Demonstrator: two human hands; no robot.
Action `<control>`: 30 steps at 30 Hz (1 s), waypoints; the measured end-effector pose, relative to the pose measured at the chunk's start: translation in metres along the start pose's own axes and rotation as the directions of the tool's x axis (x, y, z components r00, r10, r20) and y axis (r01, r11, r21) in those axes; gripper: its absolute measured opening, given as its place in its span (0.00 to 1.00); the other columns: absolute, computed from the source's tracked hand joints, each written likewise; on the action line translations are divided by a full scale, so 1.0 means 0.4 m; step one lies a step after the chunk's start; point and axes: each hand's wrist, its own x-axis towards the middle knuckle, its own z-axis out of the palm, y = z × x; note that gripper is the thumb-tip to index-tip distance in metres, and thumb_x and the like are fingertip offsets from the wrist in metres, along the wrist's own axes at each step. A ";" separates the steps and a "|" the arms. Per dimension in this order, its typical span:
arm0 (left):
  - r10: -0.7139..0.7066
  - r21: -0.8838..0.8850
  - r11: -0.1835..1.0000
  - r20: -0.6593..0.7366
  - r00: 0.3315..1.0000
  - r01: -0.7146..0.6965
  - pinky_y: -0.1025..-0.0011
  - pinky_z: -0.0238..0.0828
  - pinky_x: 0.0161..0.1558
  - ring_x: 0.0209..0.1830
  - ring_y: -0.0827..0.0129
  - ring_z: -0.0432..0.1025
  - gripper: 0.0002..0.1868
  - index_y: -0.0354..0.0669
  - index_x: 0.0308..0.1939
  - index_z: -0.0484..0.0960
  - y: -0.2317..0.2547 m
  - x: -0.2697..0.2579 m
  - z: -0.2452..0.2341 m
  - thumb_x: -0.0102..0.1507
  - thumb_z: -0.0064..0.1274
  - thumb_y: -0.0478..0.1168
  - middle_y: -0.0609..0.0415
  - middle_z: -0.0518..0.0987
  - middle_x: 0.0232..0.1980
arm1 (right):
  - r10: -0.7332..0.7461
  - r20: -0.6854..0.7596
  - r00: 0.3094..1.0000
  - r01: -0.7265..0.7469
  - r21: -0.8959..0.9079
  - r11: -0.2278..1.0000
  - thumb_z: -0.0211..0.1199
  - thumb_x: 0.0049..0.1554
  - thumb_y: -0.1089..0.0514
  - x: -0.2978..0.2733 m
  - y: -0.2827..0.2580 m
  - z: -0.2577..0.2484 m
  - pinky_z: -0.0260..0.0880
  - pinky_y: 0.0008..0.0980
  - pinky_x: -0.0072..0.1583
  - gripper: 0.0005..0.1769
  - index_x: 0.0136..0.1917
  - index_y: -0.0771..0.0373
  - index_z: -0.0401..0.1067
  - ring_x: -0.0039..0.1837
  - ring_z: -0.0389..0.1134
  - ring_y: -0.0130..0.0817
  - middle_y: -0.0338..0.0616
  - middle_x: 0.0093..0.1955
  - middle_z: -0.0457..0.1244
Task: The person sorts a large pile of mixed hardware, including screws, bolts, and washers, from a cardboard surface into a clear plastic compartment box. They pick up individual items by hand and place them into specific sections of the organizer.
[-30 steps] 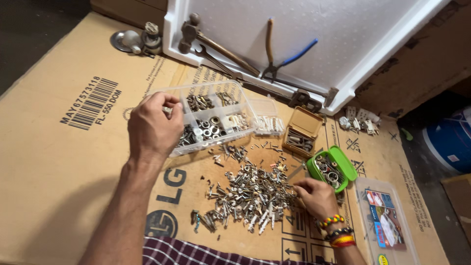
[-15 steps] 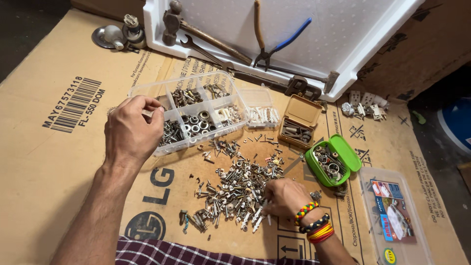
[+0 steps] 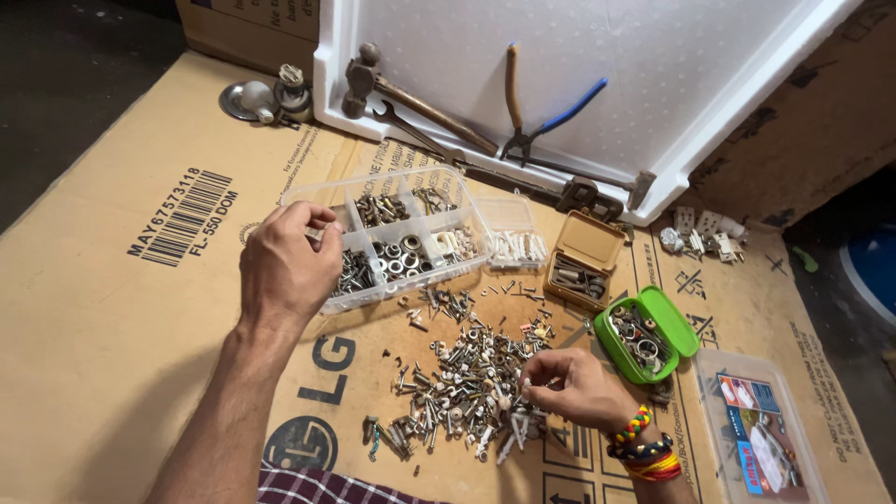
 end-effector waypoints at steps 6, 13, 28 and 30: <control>-0.041 -0.020 0.999 0.001 0.999 0.041 0.59 0.75 0.40 0.34 0.56 0.79 0.06 0.40 0.39 0.84 0.003 0.003 -0.003 0.61 0.58 0.38 0.48 0.84 0.40 | -0.061 -0.205 0.977 0.098 0.179 0.979 0.70 0.53 0.59 0.029 0.060 -0.003 0.72 0.25 0.44 0.08 0.45 0.65 0.79 0.40 0.69 0.25 0.41 0.39 0.71; -0.083 -0.088 0.993 -0.017 0.996 0.081 0.61 0.76 0.37 0.30 0.59 0.79 0.06 0.41 0.38 0.84 0.016 0.007 -0.012 0.62 0.58 0.39 0.47 0.84 0.39 | 0.110 -0.320 0.941 0.083 0.534 0.841 0.67 0.52 0.67 0.070 0.126 0.002 0.76 0.29 0.45 0.10 0.50 0.64 0.76 0.44 0.74 0.32 0.47 0.43 0.72; -0.097 -0.165 0.983 -0.099 0.990 0.080 0.62 0.76 0.37 0.31 0.59 0.80 0.06 0.41 0.37 0.84 -0.002 0.018 -0.014 0.62 0.57 0.39 0.47 0.85 0.39 | 0.196 -0.617 0.762 -0.181 0.087 0.980 0.70 0.55 0.55 0.489 0.018 -0.144 0.78 0.30 0.45 0.12 0.53 0.56 0.81 0.45 0.75 0.27 0.42 0.47 0.74; -0.100 -0.173 0.981 -0.082 0.992 0.085 0.64 0.78 0.36 0.31 0.61 0.80 0.05 0.41 0.37 0.84 -0.006 0.024 -0.012 0.62 0.56 0.39 0.48 0.85 0.40 | 0.120 -0.641 0.758 -0.201 -0.054 0.978 0.71 0.55 0.53 0.503 0.004 -0.150 0.77 0.30 0.46 0.13 0.53 0.55 0.82 0.45 0.74 0.27 0.41 0.48 0.74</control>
